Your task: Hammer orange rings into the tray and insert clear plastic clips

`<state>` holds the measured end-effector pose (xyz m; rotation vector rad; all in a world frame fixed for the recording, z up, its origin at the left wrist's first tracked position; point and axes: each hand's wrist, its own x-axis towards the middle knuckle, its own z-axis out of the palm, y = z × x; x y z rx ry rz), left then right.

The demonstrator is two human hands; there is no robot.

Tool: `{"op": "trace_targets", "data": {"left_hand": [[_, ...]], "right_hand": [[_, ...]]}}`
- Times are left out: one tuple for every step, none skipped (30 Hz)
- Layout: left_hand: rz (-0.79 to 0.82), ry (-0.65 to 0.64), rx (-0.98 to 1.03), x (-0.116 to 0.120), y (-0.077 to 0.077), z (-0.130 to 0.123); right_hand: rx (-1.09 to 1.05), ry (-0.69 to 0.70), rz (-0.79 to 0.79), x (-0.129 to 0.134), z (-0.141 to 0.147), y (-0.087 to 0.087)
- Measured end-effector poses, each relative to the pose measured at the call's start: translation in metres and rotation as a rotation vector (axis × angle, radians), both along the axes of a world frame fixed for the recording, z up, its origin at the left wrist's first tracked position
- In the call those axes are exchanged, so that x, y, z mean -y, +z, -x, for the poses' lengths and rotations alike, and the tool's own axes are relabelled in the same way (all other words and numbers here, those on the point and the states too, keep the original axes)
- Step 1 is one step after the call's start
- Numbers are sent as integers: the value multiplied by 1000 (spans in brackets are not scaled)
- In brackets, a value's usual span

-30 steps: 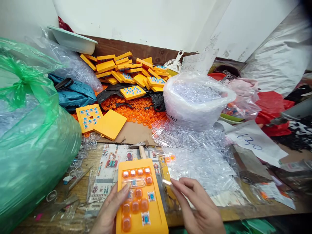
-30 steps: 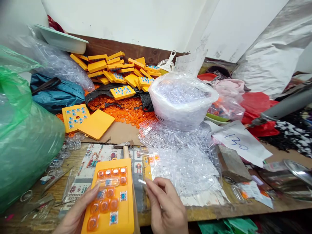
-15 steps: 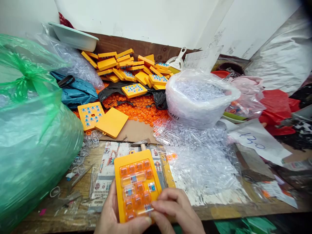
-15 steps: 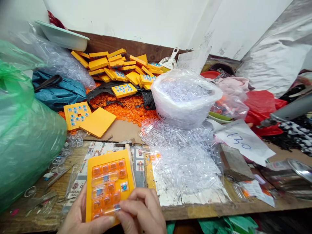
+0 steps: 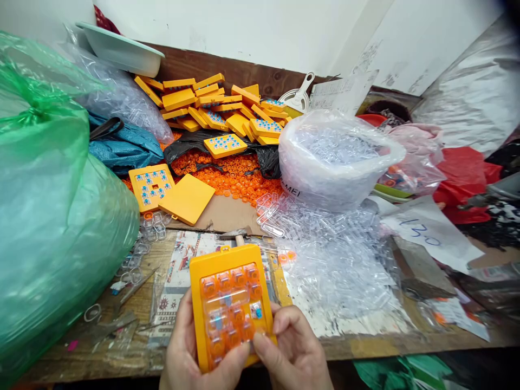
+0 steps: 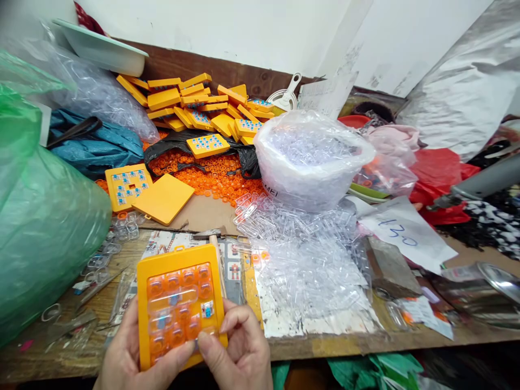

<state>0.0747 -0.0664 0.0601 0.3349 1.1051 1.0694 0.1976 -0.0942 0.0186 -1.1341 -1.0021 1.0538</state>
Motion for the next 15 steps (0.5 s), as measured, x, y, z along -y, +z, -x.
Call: {"op": "trace_targets", "data": {"left_hand": [[0, 12, -11, 0, -1, 0], [-1, 21, -27, -1, -1, -1], [-3, 27, -42, -1, -1, -1], [-8, 30, -57, -1, 0, -2], [-17, 33, -73, -1, 1, -3], [-31, 34, -93, -1, 2, -4], [-51, 34, -119, -1, 3, -5], [-73, 30, -152, 0, 4, -6], [-93, 27, -189, 0, 5, -7], [-110, 26, -222, 0, 6, -8], [-123, 27, -247, 0, 7, -9], [-130, 31, -262, 0, 7, -10], [-134, 38, -270, 0, 6, -11], [-134, 45, -273, -1, 6, -11], [-135, 49, -272, -1, 6, -12]], "right_hand": [[40, 1, 2, 0, -2, 0], [122, 4, -5, 0, -4, 2], [242, 1, -25, 0, -7, 4], [388, -15, -61, -1, -10, 9], [543, -35, -115, -2, -14, 14], [686, -49, -175, -5, -17, 20], [802, -50, -232, -8, -20, 27], [890, -26, -275, -11, -22, 33], [956, 33, -308, -15, -23, 38], [1007, 100, -322, -18, -24, 42], [1048, 166, -329, -21, -25, 45], [1074, 213, -329, -23, -24, 45], [1087, 236, -326, -25, -23, 44], [1091, 231, -316, -26, -21, 41], [1089, 199, -303, -26, -19, 38]]}}
